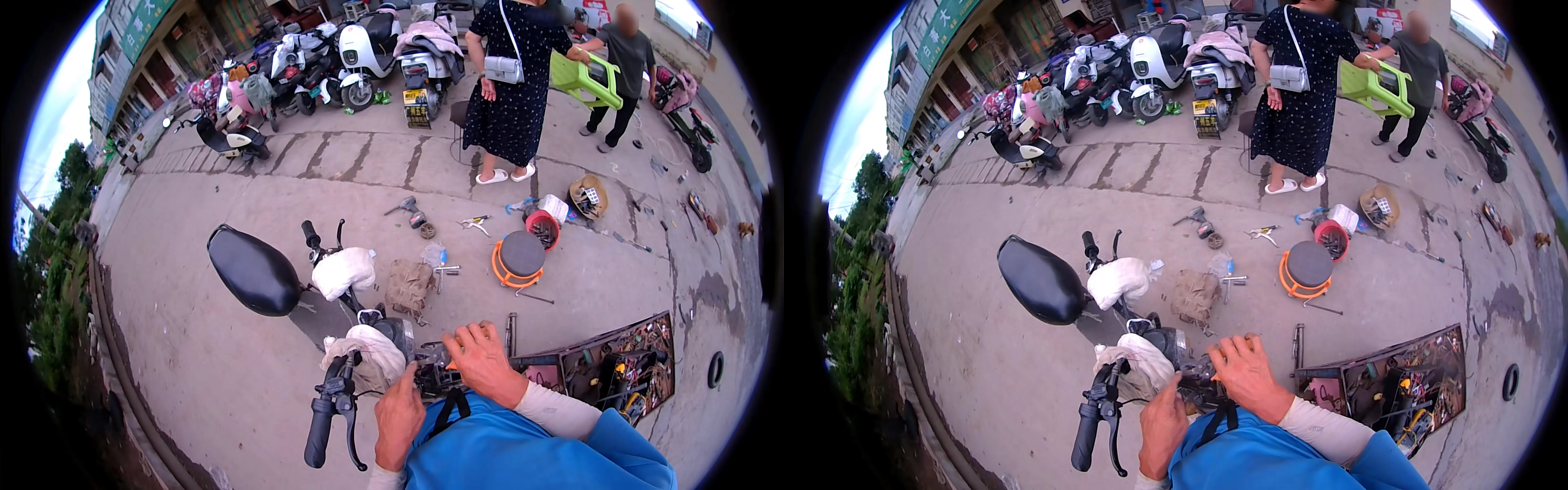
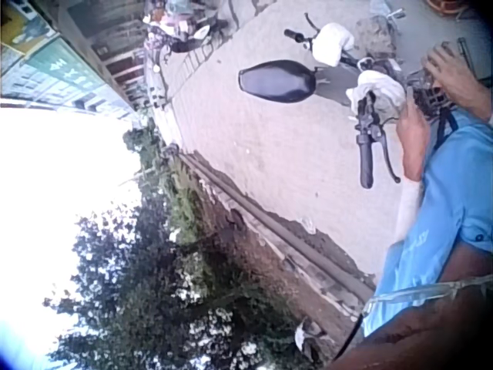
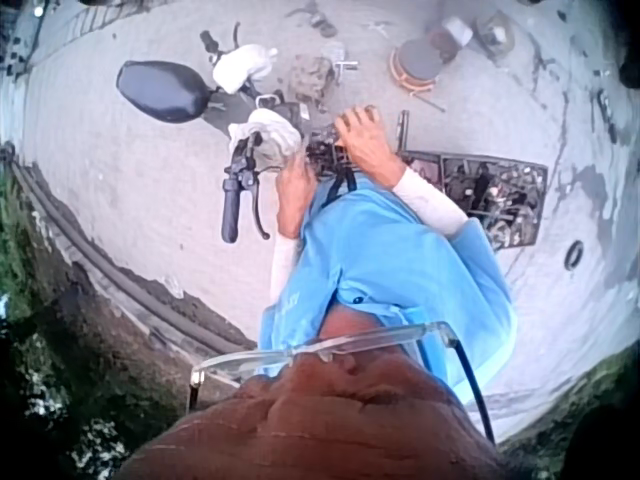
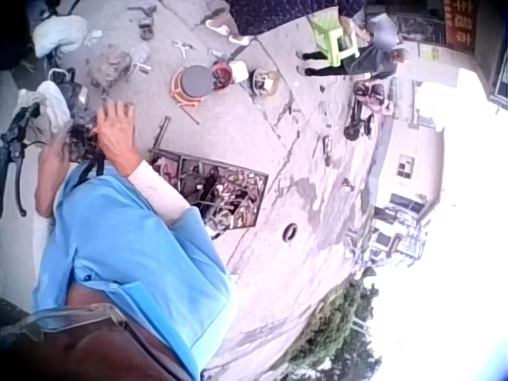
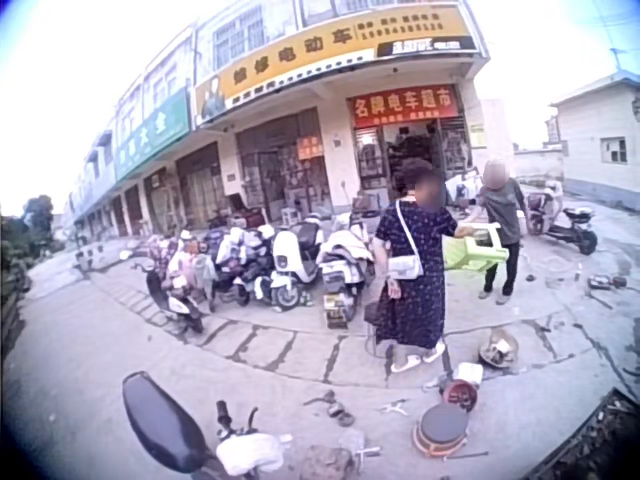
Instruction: The person uses pliers to strip and adjust wires on the handlebar of a scooter. A woman in a black dress moves a green stool nearby and sits down while the repair continues.
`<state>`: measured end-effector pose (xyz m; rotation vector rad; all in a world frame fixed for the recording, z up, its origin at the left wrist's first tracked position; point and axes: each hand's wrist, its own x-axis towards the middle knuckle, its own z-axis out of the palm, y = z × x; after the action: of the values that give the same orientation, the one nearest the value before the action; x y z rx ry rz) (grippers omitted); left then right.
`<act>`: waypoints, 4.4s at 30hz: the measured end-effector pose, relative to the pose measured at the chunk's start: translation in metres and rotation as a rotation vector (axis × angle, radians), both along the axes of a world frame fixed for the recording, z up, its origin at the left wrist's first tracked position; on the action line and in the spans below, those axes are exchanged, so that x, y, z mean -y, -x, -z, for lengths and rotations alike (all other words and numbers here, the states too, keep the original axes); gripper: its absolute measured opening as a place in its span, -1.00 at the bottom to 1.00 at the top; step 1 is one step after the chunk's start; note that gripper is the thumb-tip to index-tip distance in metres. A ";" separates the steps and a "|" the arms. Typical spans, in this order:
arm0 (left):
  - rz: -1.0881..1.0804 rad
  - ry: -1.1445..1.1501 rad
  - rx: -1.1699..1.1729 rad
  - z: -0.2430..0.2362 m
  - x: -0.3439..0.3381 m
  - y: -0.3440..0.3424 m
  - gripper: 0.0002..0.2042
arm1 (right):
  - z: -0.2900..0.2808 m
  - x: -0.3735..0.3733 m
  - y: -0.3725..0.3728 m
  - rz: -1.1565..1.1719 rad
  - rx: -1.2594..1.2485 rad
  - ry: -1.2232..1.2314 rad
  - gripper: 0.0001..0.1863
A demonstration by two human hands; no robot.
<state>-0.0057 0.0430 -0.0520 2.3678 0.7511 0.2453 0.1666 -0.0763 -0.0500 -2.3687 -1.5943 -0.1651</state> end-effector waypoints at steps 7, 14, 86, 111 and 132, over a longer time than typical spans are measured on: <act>-0.283 0.844 0.394 0.007 0.002 0.010 -0.59 | 0.007 0.004 0.002 0.131 -0.795 -0.026 -0.59; -0.306 1.034 0.482 0.012 -0.003 0.017 -0.73 | 0.027 -0.024 0.030 0.065 -1.463 -0.213 -0.58; -0.507 0.858 0.665 0.019 -0.001 0.016 -0.90 | 0.012 -0.006 0.037 -0.103 -0.598 -0.042 -0.54; -0.550 0.843 0.620 0.014 0.000 0.012 -0.89 | 0.015 -0.005 0.036 -0.087 -0.597 0.028 -0.71; -0.437 0.964 0.594 0.025 0.004 0.028 -0.88 | 0.027 -0.035 0.028 0.033 -1.535 -0.138 -0.63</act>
<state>-0.0338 0.0392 -0.0773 1.1247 0.8212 0.5808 0.1387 -0.0413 -0.0766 -1.4955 -0.6743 1.1712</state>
